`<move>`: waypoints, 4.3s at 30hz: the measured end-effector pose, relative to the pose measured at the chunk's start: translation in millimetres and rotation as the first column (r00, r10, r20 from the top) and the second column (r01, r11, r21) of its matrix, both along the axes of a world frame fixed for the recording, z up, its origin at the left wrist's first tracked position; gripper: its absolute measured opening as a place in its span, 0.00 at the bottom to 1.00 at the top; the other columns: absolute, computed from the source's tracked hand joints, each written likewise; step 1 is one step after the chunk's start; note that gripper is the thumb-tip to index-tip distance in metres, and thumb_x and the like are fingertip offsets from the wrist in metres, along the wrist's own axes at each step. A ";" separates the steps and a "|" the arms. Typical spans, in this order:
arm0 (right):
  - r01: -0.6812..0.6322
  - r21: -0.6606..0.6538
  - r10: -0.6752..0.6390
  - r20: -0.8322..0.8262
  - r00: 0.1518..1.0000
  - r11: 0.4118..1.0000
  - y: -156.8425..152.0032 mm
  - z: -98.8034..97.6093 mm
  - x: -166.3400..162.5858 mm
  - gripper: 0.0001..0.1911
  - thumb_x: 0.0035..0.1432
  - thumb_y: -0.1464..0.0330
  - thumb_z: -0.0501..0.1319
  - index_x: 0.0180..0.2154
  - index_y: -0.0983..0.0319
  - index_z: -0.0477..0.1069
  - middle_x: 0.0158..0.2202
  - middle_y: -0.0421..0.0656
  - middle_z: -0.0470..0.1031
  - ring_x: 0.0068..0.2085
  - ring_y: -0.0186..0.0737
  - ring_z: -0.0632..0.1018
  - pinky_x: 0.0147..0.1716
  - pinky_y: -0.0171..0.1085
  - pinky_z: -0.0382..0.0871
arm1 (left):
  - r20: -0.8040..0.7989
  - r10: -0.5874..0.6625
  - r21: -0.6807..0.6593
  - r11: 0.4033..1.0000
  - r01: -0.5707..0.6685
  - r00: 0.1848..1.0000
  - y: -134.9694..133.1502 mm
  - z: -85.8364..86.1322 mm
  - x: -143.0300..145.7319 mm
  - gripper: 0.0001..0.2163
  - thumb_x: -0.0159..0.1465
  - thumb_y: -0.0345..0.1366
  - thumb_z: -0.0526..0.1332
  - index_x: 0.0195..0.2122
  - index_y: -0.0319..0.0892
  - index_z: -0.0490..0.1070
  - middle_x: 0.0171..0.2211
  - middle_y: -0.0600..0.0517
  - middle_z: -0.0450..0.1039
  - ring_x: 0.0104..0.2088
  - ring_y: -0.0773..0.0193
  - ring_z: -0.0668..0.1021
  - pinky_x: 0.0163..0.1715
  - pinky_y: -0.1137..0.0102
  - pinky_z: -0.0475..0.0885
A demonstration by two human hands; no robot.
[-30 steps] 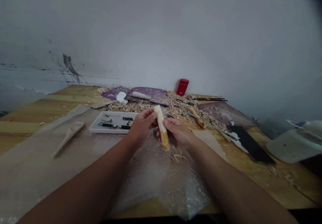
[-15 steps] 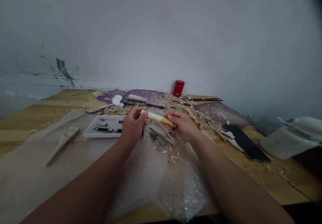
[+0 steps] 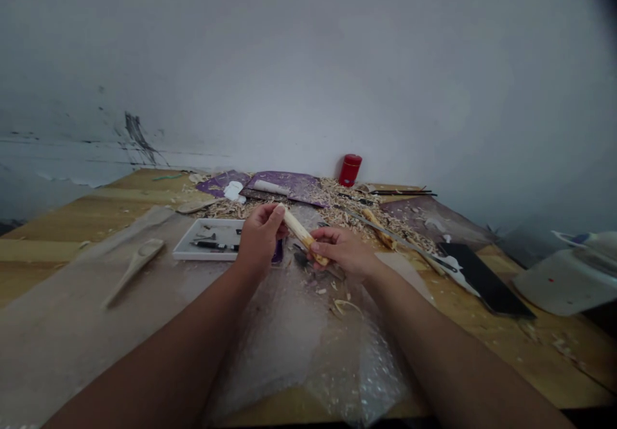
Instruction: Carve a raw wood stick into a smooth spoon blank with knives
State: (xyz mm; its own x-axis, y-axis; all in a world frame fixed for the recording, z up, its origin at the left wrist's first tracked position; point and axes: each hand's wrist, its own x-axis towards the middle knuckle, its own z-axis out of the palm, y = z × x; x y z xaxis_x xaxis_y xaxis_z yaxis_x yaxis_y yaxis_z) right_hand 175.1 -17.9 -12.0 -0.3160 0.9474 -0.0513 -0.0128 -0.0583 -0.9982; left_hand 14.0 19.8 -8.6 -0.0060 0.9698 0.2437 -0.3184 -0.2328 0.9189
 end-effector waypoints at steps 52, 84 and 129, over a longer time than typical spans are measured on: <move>0.102 -0.019 -0.100 0.094 0.991 0.995 2.9 2.2 4.7 0.13 0.48 0.59 0.57 0.27 0.63 0.66 0.18 0.38 0.69 0.14 0.25 0.64 0.13 0.27 0.57 | -0.145 0.048 0.109 0.994 -0.032 0.988 -6.9 3.0 3.4 0.12 0.48 0.36 0.62 0.31 0.40 0.62 0.25 0.56 0.66 0.23 0.72 0.70 0.24 0.74 0.67; -0.056 -0.090 0.044 -0.128 0.991 0.994 0.3 14.2 17.7 0.19 0.38 0.76 0.56 0.38 0.66 0.70 0.29 0.46 0.76 0.23 0.34 0.75 0.22 0.31 0.67 | 0.067 0.008 0.049 0.999 -0.011 0.998 1.7 5.1 -2.2 0.11 0.51 0.34 0.59 0.35 0.42 0.61 0.28 0.56 0.63 0.23 0.73 0.69 0.25 0.72 0.70; -0.350 0.448 -0.385 0.892 0.236 0.823 2.5 -2.6 6.5 0.13 0.52 0.62 0.52 0.37 0.58 0.70 0.36 0.45 0.73 0.36 0.39 0.71 0.31 0.34 0.56 | 0.002 -0.245 -0.145 0.959 0.243 0.969 -17.0 8.2 1.0 0.12 0.56 0.46 0.51 0.26 0.42 0.60 0.09 0.60 0.58 0.07 0.73 0.60 0.11 0.75 0.60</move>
